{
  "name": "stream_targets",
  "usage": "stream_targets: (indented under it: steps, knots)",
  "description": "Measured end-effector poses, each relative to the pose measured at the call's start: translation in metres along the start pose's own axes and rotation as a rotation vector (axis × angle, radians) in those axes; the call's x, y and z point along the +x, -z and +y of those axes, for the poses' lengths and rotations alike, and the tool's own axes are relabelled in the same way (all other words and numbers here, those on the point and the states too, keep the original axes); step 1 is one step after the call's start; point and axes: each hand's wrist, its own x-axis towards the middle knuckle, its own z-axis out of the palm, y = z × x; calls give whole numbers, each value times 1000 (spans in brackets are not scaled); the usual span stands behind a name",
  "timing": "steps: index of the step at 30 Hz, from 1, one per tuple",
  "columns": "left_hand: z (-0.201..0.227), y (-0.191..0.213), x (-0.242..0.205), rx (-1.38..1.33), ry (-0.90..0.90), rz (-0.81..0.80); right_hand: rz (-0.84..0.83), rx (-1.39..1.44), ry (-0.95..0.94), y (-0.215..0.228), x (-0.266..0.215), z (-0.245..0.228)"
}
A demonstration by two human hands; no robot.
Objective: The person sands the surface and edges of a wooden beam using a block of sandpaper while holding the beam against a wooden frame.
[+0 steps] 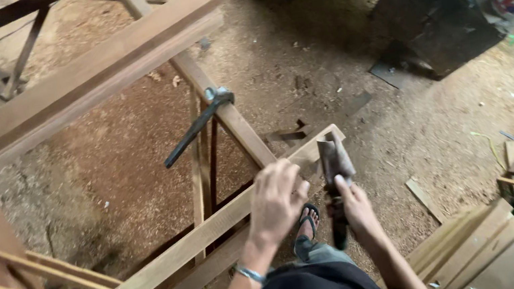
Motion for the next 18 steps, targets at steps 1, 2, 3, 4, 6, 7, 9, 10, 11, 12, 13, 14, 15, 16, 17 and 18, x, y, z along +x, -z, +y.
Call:
stream_targets:
  steps: [1, 2, 3, 4, 6, 7, 9, 10, 11, 12, 13, 14, 15, 16, 17, 18]
  knots:
    - [11, 3, -7, -33, 33, -34, -34, 53, 16, -9, -4, 5]
    - [21, 6, -15, -66, 67, -66, -68, 106, 30, -18, -8, 10]
    - [30, 6, -20, -73, 135, -92, -105, 161, 47, -24, -7, 13]
    - [39, 7, -27, -81, 204, -116, -104, 184, 29, -30, -5, 15]
    - [49, 19, -41, -158, 344, -184, -96, 227, -9, -44, -10, 23]
    - [52, 21, -47, -222, 414, -227, -116, 175, 6, -46, -9, 27]
    - [53, 26, -58, -252, 479, -258, -154, 70, 33, -50, -10, 39]
    - [52, 30, -64, -217, 474, -248, -212, 16, 44, -51, -13, 44]
    - [50, 29, -67, -182, 470, -235, -271, -39, 59, -51, -11, 48]
    - [47, 29, -70, -171, 531, -274, -330, -93, 74, -49, -9, 49]
    - [46, 30, -72, -161, 590, -312, -374, -226, 134, -48, -10, 47]
    - [46, 31, -74, -152, 649, -349, -418, -359, 195, -47, -10, 42]
    - [44, 31, -74, -159, 605, -275, -460, -489, 259, -47, -8, 35]
    - [42, 32, -74, -164, 561, -200, -497, -452, 242, -47, -5, 25]
    - [44, 35, -74, -167, 515, -128, -533, -414, 224, -46, -4, 11]
    - [46, 37, -73, -155, 503, -91, -569, -377, 205, -46, -3, -4]
